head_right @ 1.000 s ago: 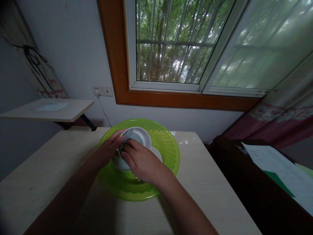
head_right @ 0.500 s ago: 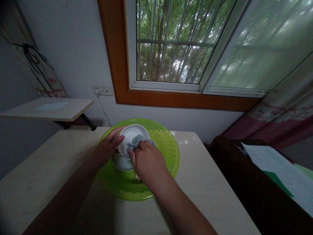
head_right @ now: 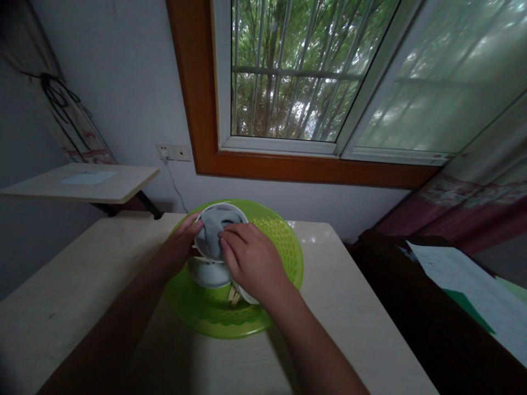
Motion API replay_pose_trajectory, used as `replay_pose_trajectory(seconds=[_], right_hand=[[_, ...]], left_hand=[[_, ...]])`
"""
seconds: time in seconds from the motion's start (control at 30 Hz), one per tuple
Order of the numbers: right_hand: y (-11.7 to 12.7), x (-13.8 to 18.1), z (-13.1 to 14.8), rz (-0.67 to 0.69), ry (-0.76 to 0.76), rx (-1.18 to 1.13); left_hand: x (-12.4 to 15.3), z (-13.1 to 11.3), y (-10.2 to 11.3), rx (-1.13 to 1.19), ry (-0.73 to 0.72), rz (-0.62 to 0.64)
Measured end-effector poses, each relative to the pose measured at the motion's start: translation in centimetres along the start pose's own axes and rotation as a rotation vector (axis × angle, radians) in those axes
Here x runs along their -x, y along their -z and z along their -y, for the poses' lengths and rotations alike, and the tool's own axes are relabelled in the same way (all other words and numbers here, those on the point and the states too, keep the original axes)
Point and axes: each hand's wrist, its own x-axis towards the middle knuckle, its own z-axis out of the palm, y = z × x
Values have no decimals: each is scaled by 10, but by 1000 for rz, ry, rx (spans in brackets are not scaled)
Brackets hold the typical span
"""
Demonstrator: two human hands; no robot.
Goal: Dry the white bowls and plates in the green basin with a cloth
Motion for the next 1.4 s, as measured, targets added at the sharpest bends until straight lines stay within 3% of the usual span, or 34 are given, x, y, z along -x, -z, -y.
replay_pose_trajectory(seconds=[0.23, 0.3, 0.47, 0.63, 0.93, 1.07, 1.2, 1.4], right_hand=[[11, 1, -3, -120, -83, 73], [13, 2, -3, -48, -8, 19], [10, 0, 0, 302, 144, -105], [1, -1, -3, 417, 145, -74], [-21, 8, -13, 277, -14, 202], [-23, 11, -9, 248, -99, 273], [-17, 11, 2, 273, -137, 238], [-4, 6, 14, 390, -61, -5]], left_hand=[[1, 1, 1, -25, -19, -10], [2, 0, 0, -39, -16, -8], [3, -2, 0, -79, -31, 0], [3, -2, 0, -105, -49, 17], [3, -2, -4, -160, -29, 45], [1, 0, -3, -137, -27, 2], [1, 0, -3, -157, -63, -45], [3, -6, -2, -228, -128, -63]])
